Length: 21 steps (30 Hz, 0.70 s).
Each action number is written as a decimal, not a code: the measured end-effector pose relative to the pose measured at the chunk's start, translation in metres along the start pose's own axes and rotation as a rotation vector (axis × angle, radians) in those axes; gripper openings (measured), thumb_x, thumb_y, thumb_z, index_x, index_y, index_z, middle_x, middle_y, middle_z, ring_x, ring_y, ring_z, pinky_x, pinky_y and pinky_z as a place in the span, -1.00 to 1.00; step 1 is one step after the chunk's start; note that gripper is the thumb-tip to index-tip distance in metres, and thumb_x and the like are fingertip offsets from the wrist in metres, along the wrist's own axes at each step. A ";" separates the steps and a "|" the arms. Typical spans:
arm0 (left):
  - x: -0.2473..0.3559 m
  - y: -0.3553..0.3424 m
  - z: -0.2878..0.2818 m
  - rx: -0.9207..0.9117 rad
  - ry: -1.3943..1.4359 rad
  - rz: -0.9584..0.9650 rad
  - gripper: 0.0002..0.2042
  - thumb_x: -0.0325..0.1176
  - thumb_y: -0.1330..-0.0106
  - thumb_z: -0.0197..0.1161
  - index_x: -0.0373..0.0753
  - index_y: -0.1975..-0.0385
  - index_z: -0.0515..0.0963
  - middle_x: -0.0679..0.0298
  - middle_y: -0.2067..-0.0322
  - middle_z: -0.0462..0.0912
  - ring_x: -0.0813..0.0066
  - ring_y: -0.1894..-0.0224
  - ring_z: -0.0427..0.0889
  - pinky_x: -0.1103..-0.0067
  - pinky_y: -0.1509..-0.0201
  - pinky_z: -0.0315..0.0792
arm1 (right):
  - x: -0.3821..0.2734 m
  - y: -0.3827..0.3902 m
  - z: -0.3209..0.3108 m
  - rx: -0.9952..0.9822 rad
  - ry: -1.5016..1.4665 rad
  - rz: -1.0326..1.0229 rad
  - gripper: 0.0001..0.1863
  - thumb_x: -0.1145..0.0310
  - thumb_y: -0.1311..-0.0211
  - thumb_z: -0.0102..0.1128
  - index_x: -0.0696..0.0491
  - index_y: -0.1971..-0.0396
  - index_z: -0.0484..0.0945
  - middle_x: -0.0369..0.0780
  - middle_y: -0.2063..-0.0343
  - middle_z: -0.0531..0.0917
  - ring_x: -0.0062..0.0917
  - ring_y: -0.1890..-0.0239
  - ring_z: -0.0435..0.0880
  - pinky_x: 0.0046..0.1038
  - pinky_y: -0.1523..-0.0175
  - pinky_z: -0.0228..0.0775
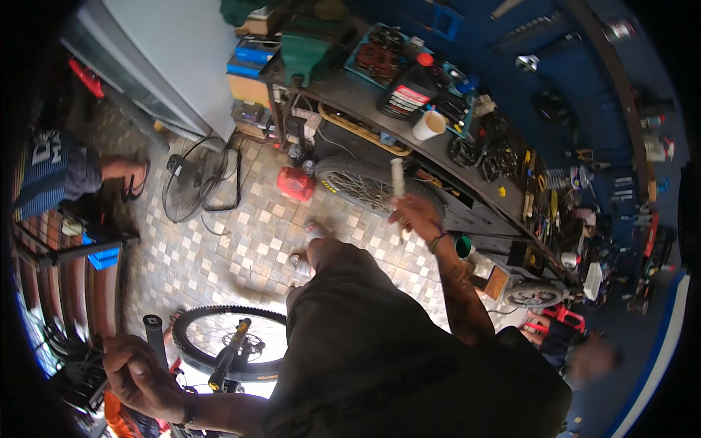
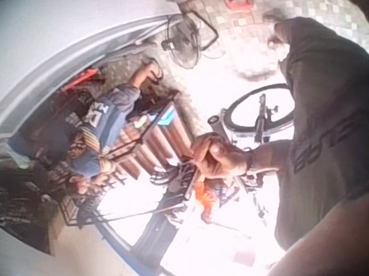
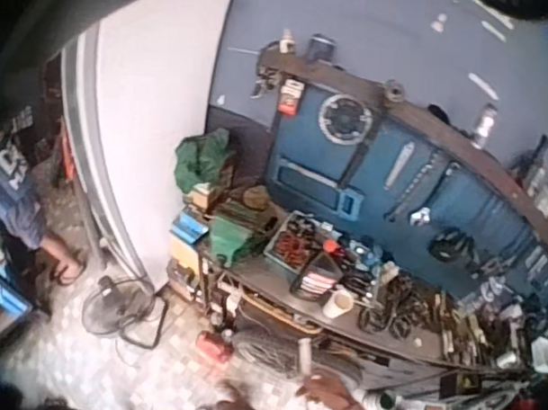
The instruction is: The person selects small parts from a workbench, then uses a syringe to apply lubricant to the bicycle handlebar brake lever mechanism. They manipulate the lever and handlebar area, then return to the workbench to organize tools and parts.
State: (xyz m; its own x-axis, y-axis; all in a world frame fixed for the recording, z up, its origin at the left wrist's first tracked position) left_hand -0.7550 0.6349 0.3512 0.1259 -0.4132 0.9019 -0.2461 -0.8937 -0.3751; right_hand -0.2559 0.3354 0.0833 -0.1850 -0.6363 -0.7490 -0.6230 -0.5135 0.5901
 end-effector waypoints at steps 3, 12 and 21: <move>0.005 0.004 0.030 0.012 0.003 -0.043 -0.63 -0.12 -0.51 0.36 -0.38 0.21 0.51 0.31 0.34 0.37 0.58 0.32 0.31 0.60 0.19 0.20 | 0.015 -0.002 -0.080 0.262 -0.076 -0.057 -0.50 -0.11 -0.44 0.36 0.11 0.11 0.65 -0.28 0.40 0.76 -0.61 0.47 0.73 -0.54 0.43 0.53; 0.007 0.017 0.113 -0.134 -0.080 -0.084 -0.84 -0.36 -0.53 0.25 -0.36 0.19 0.58 0.36 0.39 0.39 0.66 0.42 0.30 0.62 0.32 0.13 | 0.036 -0.094 -0.251 0.544 -0.013 0.011 -0.48 -0.05 -0.27 0.57 0.19 0.22 0.71 -0.19 0.44 0.79 -0.54 0.50 0.81 -0.44 0.42 0.72; 0.048 0.060 0.221 -0.151 -0.206 -0.240 -0.84 -0.42 -0.56 0.22 -0.41 0.10 0.63 0.36 0.34 0.49 0.69 0.38 0.36 0.64 0.28 0.20 | 0.044 -0.173 -0.295 0.656 -0.092 -0.086 -0.07 0.22 -0.18 0.67 0.38 -0.34 0.26 0.02 0.44 0.77 -0.39 0.63 0.77 -0.35 0.58 0.68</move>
State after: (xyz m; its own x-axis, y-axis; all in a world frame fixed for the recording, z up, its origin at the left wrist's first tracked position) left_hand -0.5516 0.5231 0.3244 0.3852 -0.2351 0.8924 -0.3236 -0.9400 -0.1080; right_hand 0.0679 0.2265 0.0370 -0.1598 -0.5420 -0.8251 -0.9663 -0.0849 0.2430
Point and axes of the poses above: each hand's wrist, its own y-axis away from the middle knuckle, its own z-axis out of the palm, x = y × z, the point moved 8 cm from there along -y, towards the middle knuckle
